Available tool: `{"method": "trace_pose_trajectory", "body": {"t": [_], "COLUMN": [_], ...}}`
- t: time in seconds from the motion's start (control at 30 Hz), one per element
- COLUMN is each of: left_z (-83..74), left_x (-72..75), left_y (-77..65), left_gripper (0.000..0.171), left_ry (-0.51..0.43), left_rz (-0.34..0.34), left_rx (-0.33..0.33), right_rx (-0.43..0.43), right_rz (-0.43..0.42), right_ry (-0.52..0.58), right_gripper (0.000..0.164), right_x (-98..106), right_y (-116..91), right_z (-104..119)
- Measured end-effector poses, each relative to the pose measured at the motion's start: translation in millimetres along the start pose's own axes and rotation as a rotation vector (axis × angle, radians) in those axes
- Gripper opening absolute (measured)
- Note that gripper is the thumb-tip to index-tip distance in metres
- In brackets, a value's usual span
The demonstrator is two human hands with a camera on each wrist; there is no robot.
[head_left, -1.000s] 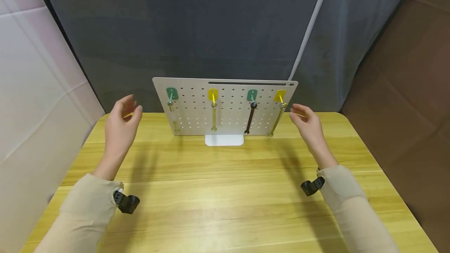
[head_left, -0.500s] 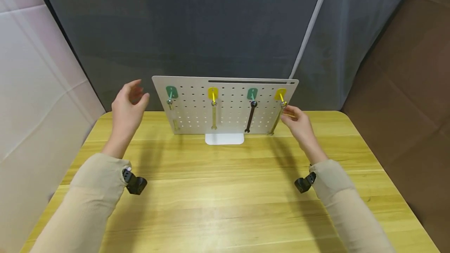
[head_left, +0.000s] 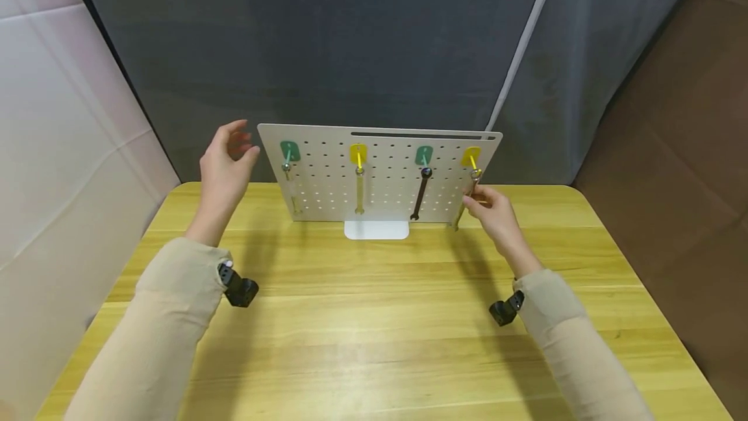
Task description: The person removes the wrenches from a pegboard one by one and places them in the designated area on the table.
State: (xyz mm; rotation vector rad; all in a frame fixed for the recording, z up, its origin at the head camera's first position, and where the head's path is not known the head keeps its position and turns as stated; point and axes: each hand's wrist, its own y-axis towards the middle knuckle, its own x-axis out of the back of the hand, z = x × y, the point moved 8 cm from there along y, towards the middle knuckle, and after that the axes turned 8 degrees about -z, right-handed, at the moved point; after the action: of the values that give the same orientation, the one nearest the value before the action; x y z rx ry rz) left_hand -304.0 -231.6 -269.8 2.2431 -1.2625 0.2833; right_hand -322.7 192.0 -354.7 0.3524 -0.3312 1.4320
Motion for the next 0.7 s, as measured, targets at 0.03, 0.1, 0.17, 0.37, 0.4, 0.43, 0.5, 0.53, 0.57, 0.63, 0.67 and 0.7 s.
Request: {"method": "trace_pose_trajectory", "body": {"t": [0.03, 0.1, 0.17, 0.37, 0.4, 0.43, 0.5, 0.53, 0.57, 0.63, 0.67, 0.7], "left_z": [-1.7, -4.9, -7.9, -12.4, -12.7, -13.0, -13.9, -14.3, -14.9, -15.8, -16.2, -16.7], "left_x": [-0.8, -2.0, -3.2, -5.7, -6.1, -6.6, -7.8, -8.5, -9.2, -10.4, -10.9, -11.2], "left_y": [0.7, 1.9, 3.1, 4.2, 4.2, 4.3, 4.3, 4.3, 4.2, 4.0, 4.1, 4.1], "left_gripper": [0.048, 0.048, 0.048, 0.044, 0.042, 0.040, 0.037, 0.035, 0.034, 0.033, 0.032, 0.032], "left_ry": [-0.006, -0.017, -0.024, -0.024, -0.023, -0.023, -0.021, -0.020, -0.019, -0.018, -0.016, -0.015], "left_rz": [0.003, 0.005, 0.007, 0.012, 0.009, 0.005, -0.004, -0.010, -0.014, -0.022, -0.026, -0.032], "left_rx": [-0.001, -0.005, -0.010, -0.011, -0.008, -0.004, 0.001, 0.005, 0.008, 0.015, 0.017, 0.017], "right_rx": [0.002, 0.009, 0.009, 0.006, 0.008, 0.011, 0.015, 0.016, 0.016, 0.014, 0.012, 0.010], "right_rz": [-0.005, -0.014, -0.020, -0.016, -0.017, -0.019, -0.023, -0.026, -0.028, -0.030, -0.030, -0.029], "right_ry": [0.000, -0.002, -0.005, 0.011, 0.013, 0.014, 0.020, 0.023, 0.027, 0.039, 0.048, 0.060], "right_gripper": [0.038, 0.037, 0.037, 0.036, 0.036, 0.036, 0.036, 0.036, 0.037, 0.037, 0.037, 0.037], "right_x": [0, 1, 2, 5, 5, 6, 7, 8, 9, 10, 10, 10], "right_y": [0, -1, -1, -5, -5, -6, -8, -9, -9, -11, -12, -12], "right_z": [-1, -2, -4, -9, -10, -10, -10, -9, -9, -9, -9, -9]}}
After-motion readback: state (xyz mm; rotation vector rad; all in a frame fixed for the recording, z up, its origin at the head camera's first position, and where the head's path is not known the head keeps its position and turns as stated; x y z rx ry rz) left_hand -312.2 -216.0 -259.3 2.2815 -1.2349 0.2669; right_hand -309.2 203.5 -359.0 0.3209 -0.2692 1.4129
